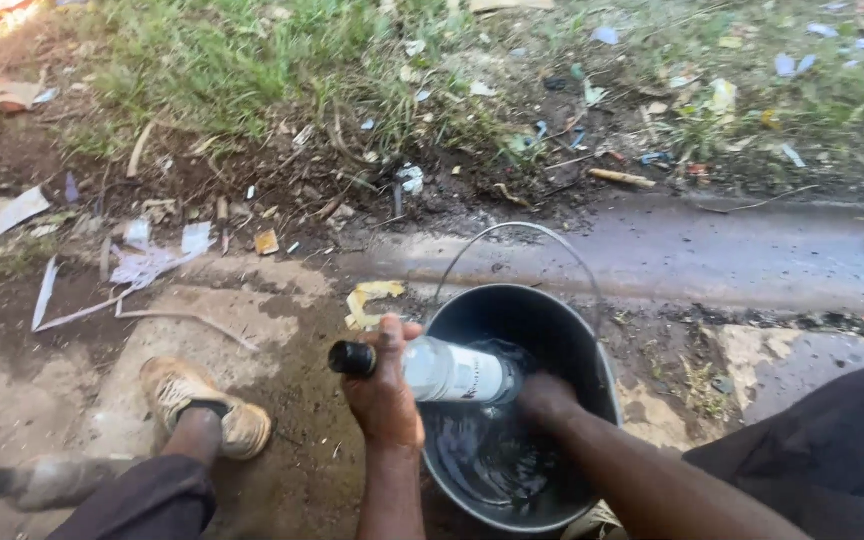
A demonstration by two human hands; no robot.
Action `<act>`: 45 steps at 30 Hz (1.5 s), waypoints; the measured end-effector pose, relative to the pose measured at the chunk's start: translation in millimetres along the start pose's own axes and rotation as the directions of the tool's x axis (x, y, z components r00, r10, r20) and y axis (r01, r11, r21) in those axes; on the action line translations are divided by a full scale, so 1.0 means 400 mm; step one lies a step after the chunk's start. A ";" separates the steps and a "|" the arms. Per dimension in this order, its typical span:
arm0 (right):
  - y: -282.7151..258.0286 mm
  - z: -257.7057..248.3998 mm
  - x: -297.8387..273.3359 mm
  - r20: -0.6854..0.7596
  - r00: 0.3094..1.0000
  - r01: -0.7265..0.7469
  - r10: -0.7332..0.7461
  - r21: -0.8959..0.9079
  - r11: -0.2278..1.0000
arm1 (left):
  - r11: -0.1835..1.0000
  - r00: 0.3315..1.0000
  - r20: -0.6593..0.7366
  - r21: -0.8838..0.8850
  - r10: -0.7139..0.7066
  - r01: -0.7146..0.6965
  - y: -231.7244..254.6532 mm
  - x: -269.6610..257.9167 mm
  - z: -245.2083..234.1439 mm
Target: A person is manually washing glass bottles by dipping them in a bucket of water and scrubbing them with a cloth.
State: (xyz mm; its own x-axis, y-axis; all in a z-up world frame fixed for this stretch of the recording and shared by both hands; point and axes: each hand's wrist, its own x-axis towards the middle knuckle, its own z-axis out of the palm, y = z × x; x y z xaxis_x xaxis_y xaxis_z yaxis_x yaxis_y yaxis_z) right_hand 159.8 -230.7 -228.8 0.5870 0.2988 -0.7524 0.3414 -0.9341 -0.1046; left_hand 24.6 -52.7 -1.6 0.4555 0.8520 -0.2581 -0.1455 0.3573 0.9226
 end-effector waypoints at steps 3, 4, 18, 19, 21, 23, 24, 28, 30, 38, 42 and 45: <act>-0.037 -0.006 -0.044 -0.035 0.998 -0.041 0.044 0.064 0.997 | 1.000 0.999 0.048 -0.017 -0.013 0.014 0.007 -0.005 -0.011; -0.064 -0.018 -0.057 0.048 0.999 0.000 -0.003 0.060 0.998 | 0.999 0.996 0.080 0.015 -0.029 0.028 0.007 0.001 -0.007; -0.150 -0.338 -0.562 -0.079 0.997 0.070 -0.027 0.619 0.782 | 0.997 0.989 0.150 -0.076 0.021 -0.010 -0.028 0.009 0.005; -0.189 -0.354 -0.620 -0.190 0.981 0.117 0.037 0.738 0.664 | 0.999 0.996 0.087 -0.052 0.004 0.000 -0.019 -0.001 0.009; -0.243 -0.292 -0.630 -0.292 0.946 0.182 0.140 0.838 0.515 | 1.000 0.999 0.051 -0.023 -0.011 0.012 -0.027 -0.016 0.023; -0.300 -0.140 -0.535 -0.932 0.363 0.763 -0.006 0.294 0.576 | 0.962 0.990 -0.120 -0.270 -0.075 0.041 -0.050 -0.023 0.021; -0.285 -0.112 -0.486 -0.932 0.363 0.762 0.005 0.300 0.574 | 0.964 0.991 -0.112 -0.263 -0.073 0.042 -0.040 -0.024 0.018; -0.196 -0.090 -0.355 -0.910 0.377 0.513 0.174 0.362 0.778 | 0.935 0.956 -0.263 -0.352 -0.133 0.033 0.007 -0.027 -0.013; -0.213 -0.131 -0.403 -0.734 0.568 0.366 0.373 0.631 0.684 | 0.945 0.964 -0.247 -0.327 -0.099 0.013 0.038 -0.026 -0.012; -0.285 0.021 -0.295 -0.990 0.134 0.800 -0.043 0.082 0.594 | 0.835 0.883 -0.355 -0.547 -0.306 0.070 -0.001 0.027 0.029; -0.189 -0.062 -0.325 -0.720 0.620 0.557 0.311 0.683 0.472 | 0.856 0.880 -0.373 -0.512 -0.295 0.070 -0.011 0.044 -0.003; -0.089 -0.041 -0.200 -0.296 0.666 0.273 0.685 0.951 0.146 | 0.873 0.896 -0.337 -0.477 -0.291 0.104 0.053 0.031 -0.011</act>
State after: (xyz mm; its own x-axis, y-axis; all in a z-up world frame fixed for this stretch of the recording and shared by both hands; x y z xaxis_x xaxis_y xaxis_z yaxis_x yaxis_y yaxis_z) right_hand 112.9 -218.2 -154.3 0.8420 -0.3825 -0.3803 -0.4881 -0.2403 -0.8390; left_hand 23.0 -33.0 13.6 0.1547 0.7881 -0.5957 -0.4984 0.5829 0.6417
